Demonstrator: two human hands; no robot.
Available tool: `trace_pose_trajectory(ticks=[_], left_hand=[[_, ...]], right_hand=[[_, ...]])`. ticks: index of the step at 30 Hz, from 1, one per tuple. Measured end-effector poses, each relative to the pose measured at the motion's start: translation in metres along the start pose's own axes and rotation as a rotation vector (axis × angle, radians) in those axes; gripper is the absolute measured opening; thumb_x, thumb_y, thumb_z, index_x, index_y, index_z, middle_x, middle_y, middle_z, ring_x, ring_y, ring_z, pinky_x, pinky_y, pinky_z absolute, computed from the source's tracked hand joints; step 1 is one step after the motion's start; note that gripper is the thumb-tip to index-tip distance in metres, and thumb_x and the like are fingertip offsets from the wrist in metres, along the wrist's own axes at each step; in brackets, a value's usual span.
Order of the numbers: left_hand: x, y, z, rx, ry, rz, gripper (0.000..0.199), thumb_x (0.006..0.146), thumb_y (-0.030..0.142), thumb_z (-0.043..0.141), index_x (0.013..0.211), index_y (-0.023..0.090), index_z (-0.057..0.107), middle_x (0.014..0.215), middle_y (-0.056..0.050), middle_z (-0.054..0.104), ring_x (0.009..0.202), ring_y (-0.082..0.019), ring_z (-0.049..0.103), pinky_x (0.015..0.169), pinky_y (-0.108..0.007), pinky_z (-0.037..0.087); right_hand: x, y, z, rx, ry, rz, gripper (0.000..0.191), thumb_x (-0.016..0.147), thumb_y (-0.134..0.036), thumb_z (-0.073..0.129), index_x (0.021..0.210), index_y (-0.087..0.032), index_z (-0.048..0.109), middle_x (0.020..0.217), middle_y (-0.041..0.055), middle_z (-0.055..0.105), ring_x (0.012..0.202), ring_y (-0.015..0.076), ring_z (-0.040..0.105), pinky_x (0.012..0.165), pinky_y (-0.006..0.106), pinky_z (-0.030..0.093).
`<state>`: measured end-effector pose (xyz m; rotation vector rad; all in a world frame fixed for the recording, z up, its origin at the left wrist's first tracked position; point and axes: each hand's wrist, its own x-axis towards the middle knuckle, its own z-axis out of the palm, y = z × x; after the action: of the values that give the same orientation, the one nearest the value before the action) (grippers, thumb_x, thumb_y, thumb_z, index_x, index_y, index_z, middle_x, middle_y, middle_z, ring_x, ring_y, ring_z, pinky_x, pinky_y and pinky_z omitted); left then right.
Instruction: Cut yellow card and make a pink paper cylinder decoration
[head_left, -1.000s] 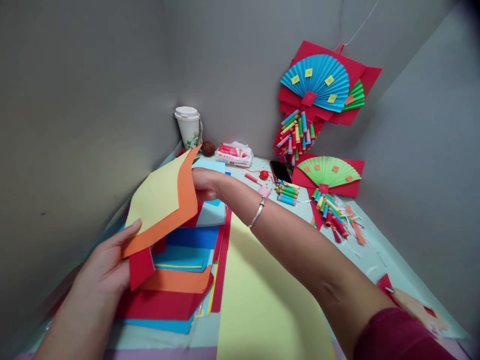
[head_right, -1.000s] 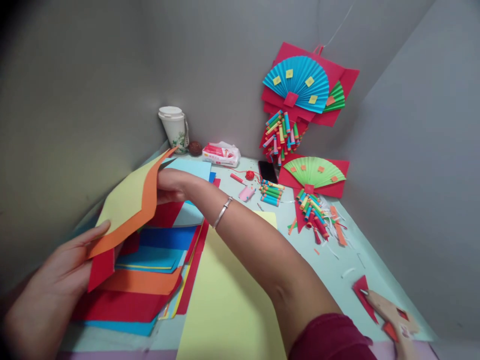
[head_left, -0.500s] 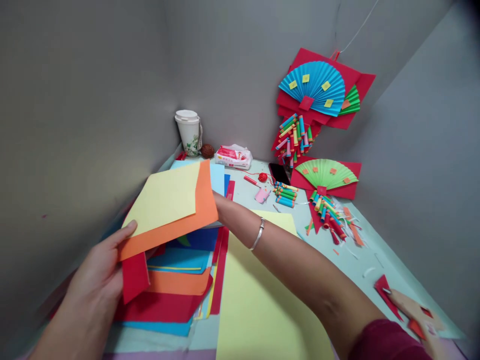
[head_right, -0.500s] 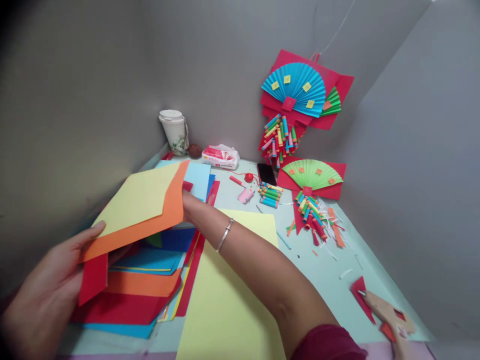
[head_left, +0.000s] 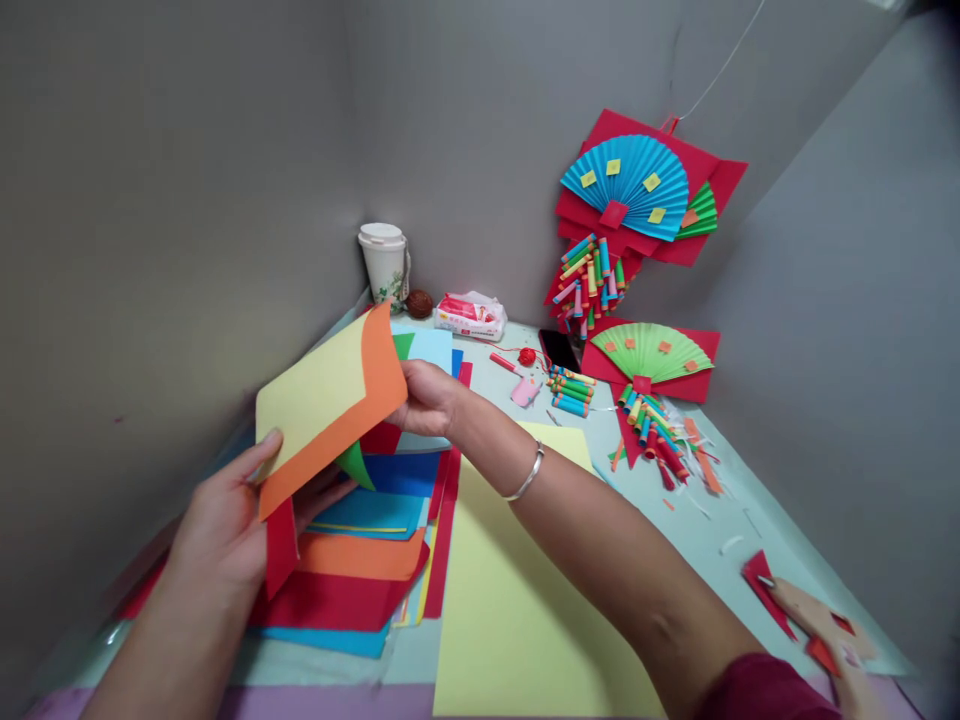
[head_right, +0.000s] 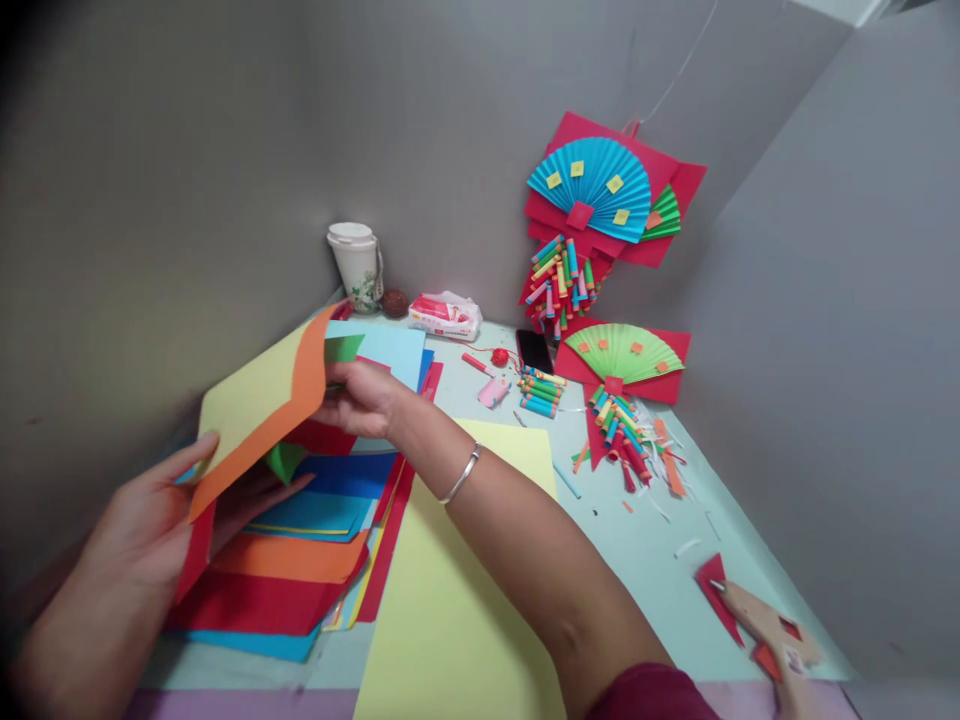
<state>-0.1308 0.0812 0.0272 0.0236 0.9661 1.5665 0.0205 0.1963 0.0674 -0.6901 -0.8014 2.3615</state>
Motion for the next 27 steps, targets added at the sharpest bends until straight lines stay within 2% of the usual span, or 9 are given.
trace_pose_trajectory(ticks=[4, 8, 10, 13, 15, 17, 19, 22, 27], left_hand=[[0.000, -0.002, 0.001, 0.088, 0.039, 0.126, 0.021, 0.088, 0.009, 0.051, 0.100, 0.014, 0.068, 0.073, -0.005, 0.077, 0.056, -0.023, 0.074, 0.048, -0.040, 0.063], [0.002, -0.002, 0.002, 0.037, 0.038, 0.001, 0.022, 0.087, 0.006, 0.051, 0.100, 0.009, 0.068, 0.069, -0.011, 0.076, 0.051, -0.023, 0.071, 0.040, -0.034, 0.060], [0.005, 0.001, 0.000, -0.061, 0.041, -0.024, 0.022, 0.089, 0.005, 0.047, 0.095, 0.009, 0.068, 0.065, -0.010, 0.073, 0.046, -0.020, 0.068, 0.041, -0.034, 0.060], [0.011, 0.006, -0.003, -0.218, 0.028, 0.028, 0.034, 0.097, 0.010, 0.032, 0.093, 0.012, 0.065, 0.057, -0.002, 0.067, 0.038, -0.009, 0.059, 0.045, -0.025, 0.059], [0.012, 0.009, -0.004, -0.304, 0.012, 0.030, 0.043, 0.101, 0.012, 0.021, 0.100, 0.010, 0.064, 0.052, 0.003, 0.061, 0.034, -0.005, 0.053, 0.045, -0.019, 0.056], [0.011, 0.010, -0.004, -0.364, -0.001, 0.023, 0.045, 0.103, 0.014, 0.017, 0.108, 0.008, 0.062, 0.050, 0.005, 0.058, 0.035, -0.005, 0.053, 0.045, -0.018, 0.054], [0.009, 0.010, -0.004, -0.418, -0.007, 0.025, 0.046, 0.103, 0.016, 0.017, 0.112, 0.008, 0.061, 0.050, 0.005, 0.057, 0.036, -0.005, 0.053, 0.045, -0.018, 0.055], [0.005, 0.011, -0.003, -0.502, -0.022, 0.042, 0.043, 0.103, 0.018, 0.019, 0.114, 0.009, 0.060, 0.055, 0.004, 0.060, 0.037, -0.006, 0.055, 0.045, -0.021, 0.056], [0.002, 0.013, -0.003, -0.590, -0.050, 0.072, 0.039, 0.103, 0.021, 0.023, 0.110, 0.012, 0.060, 0.065, 0.000, 0.065, 0.040, -0.006, 0.058, 0.046, -0.021, 0.057]], right_hand=[[-0.005, 0.004, -0.013, 0.019, 0.035, -0.023, 0.036, 0.093, 0.000, 0.032, 0.084, -0.013, 0.064, 0.072, 0.0039, 0.066, 0.067, 0.0117, 0.065, 0.067, 0.018, 0.057], [-0.008, -0.002, -0.022, -0.030, 0.081, -0.049, 0.022, 0.095, -0.008, 0.044, 0.088, -0.015, 0.063, 0.076, 0.0014, 0.065, 0.062, 0.0104, 0.063, 0.060, 0.017, 0.056], [-0.009, -0.009, -0.024, -0.054, 0.077, -0.067, 0.015, 0.096, -0.018, 0.048, 0.090, -0.015, 0.062, 0.078, 0.0024, 0.064, 0.064, 0.0120, 0.064, 0.062, 0.021, 0.058], [-0.009, -0.020, -0.027, -0.055, 0.037, -0.082, 0.035, 0.098, -0.045, 0.046, 0.105, -0.014, 0.059, 0.095, 0.0108, 0.064, 0.086, 0.0194, 0.068, 0.075, 0.030, 0.061], [-0.006, -0.023, -0.032, -0.069, 0.149, -0.060, 0.050, 0.095, -0.056, 0.046, 0.116, -0.011, 0.054, 0.110, 0.0163, 0.061, 0.100, 0.0229, 0.066, 0.077, 0.031, 0.061], [-0.001, -0.020, -0.039, -0.101, 0.342, -0.018, 0.051, 0.094, -0.052, 0.049, 0.123, -0.009, 0.049, 0.120, 0.0197, 0.055, 0.108, 0.0246, 0.063, 0.075, 0.030, 0.061], [0.005, -0.014, -0.046, -0.132, 0.472, 0.012, 0.046, 0.096, -0.043, 0.051, 0.126, -0.008, 0.045, 0.126, 0.0220, 0.051, 0.111, 0.0255, 0.061, 0.072, 0.028, 0.061], [0.015, -0.009, -0.053, -0.152, 0.517, 0.014, 0.040, 0.096, -0.037, 0.051, 0.125, -0.010, 0.044, 0.125, 0.0213, 0.050, 0.108, 0.0234, 0.063, 0.067, 0.025, 0.061], [0.033, -0.013, -0.048, -0.208, 0.502, 0.002, 0.035, 0.097, -0.034, 0.049, 0.125, -0.013, 0.044, 0.115, 0.0166, 0.055, 0.096, 0.0191, 0.066, 0.060, 0.022, 0.060]])
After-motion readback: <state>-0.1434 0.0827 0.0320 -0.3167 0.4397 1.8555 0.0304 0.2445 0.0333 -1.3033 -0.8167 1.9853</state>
